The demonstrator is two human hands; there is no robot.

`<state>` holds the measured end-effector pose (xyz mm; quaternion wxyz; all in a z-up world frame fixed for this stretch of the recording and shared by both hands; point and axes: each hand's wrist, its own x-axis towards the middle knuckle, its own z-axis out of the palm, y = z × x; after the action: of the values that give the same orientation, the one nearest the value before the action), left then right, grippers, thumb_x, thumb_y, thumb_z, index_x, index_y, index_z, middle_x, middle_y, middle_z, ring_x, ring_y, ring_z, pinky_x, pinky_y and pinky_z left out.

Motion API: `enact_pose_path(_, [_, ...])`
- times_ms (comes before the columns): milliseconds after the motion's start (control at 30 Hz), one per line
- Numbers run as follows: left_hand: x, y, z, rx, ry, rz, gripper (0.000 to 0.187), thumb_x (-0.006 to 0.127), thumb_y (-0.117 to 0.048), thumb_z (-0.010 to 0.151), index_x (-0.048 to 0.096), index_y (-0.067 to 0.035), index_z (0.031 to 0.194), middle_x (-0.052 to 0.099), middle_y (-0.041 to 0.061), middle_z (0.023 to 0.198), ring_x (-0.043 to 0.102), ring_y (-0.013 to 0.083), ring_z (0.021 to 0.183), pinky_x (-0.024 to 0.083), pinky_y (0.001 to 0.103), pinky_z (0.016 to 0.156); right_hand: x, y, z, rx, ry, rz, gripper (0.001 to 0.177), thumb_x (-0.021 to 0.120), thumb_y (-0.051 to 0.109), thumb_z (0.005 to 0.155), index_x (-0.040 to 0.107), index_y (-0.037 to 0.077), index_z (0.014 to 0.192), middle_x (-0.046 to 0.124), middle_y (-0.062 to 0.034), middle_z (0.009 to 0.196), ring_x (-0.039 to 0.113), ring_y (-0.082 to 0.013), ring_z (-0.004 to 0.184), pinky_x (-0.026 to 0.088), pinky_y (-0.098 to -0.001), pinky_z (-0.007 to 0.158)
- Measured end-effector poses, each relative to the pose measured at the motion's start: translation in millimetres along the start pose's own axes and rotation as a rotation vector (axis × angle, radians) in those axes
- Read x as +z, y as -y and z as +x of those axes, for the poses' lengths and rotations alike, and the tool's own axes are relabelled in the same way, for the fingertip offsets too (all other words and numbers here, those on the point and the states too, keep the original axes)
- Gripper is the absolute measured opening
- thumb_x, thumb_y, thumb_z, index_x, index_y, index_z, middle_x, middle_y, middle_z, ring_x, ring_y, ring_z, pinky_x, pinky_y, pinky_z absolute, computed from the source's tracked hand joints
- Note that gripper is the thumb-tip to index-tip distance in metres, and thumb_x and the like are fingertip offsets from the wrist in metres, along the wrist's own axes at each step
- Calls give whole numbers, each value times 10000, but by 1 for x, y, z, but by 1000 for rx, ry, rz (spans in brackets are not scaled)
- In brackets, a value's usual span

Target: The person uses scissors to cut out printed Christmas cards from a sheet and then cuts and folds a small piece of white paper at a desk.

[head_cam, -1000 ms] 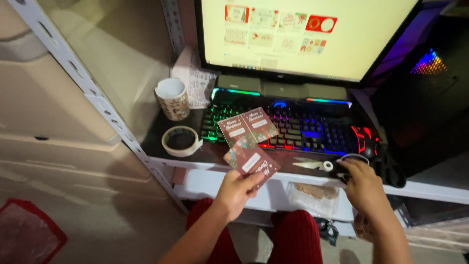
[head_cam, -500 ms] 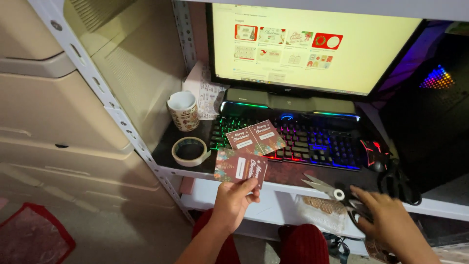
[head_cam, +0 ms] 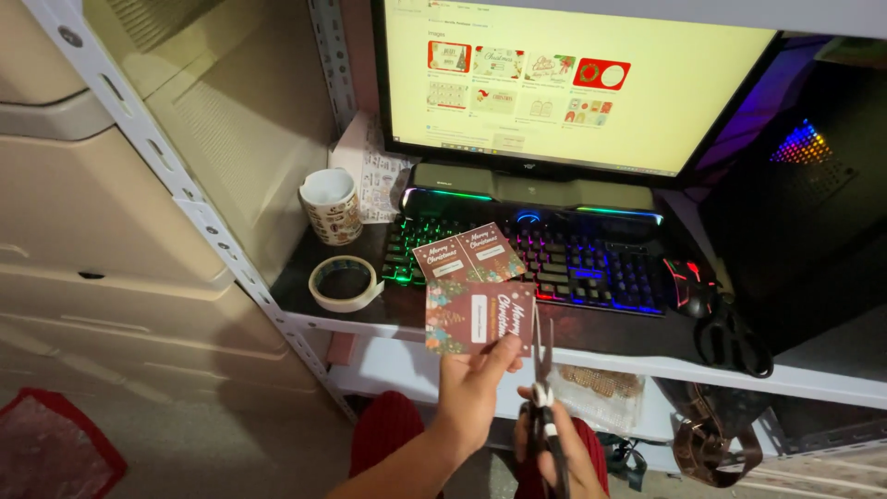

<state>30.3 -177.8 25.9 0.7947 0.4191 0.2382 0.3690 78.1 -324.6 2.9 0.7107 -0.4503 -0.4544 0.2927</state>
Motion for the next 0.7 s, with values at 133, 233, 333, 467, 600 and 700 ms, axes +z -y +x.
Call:
enact_pose_path(133, [3, -2, -14, 16, 17, 20, 326, 819, -221, 862, 731, 8, 648, 668, 6, 664, 642, 150, 718, 592, 368, 772, 13, 21, 3, 118, -63, -73, 881, 638, 592, 909, 434, -17, 1513, 586, -124, 839, 537, -170, 720, 379, -281, 672])
enact_pose_path(233, [7, -8, -23, -25, -43, 169, 599, 813, -284, 917, 455, -125, 464, 394, -40, 447, 376, 96, 430, 302, 333, 410, 4, 6, -8, 140, -96, -185, 863, 647, 559, 895, 430, 42, 1551, 679, -114, 975, 649, -182, 854, 466, -280, 813])
enact_pose_path(333, [10, -17, -27, 149, 88, 92, 283, 725, -193, 968, 622, -98, 722, 542, -39, 644, 522, 94, 598, 425, 299, 522, 3, 1, -14, 538, -345, -413, 880, 622, 505, 803, 363, 246, 1603, 470, 16, 1634, 409, -108, 1518, 275, -334, 1227])
enact_pose_path(467, [6, -10, -27, 16, 73, 166, 553, 733, -286, 975, 520, -95, 501, 470, 16, 424, 454, 142, 374, 332, 332, 374, -6, -9, -8, 221, -192, -337, 913, 630, 585, 839, 419, 63, 1558, 635, -109, 1318, 585, -191, 1180, 410, -337, 1012])
enact_pose_path(600, [6, -8, -23, 109, 37, 122, 255, 738, -238, 941, 745, -37, 785, 679, -15, 765, 619, 129, 782, 504, 324, 715, -9, -11, -9, 244, -187, -359, 933, 628, 584, 834, 387, 66, 1572, 516, -111, 1586, 448, -202, 1481, 291, -368, 1196])
enact_pose_path(700, [0, -5, -25, 63, 46, 213, 606, 747, -309, 972, 434, -143, 481, 404, -47, 459, 415, 100, 468, 343, 339, 473, 7, 10, 2, 309, -174, -174, 914, 669, 546, 820, 427, 68, 1560, 633, -109, 1481, 584, -210, 1372, 395, -364, 1134])
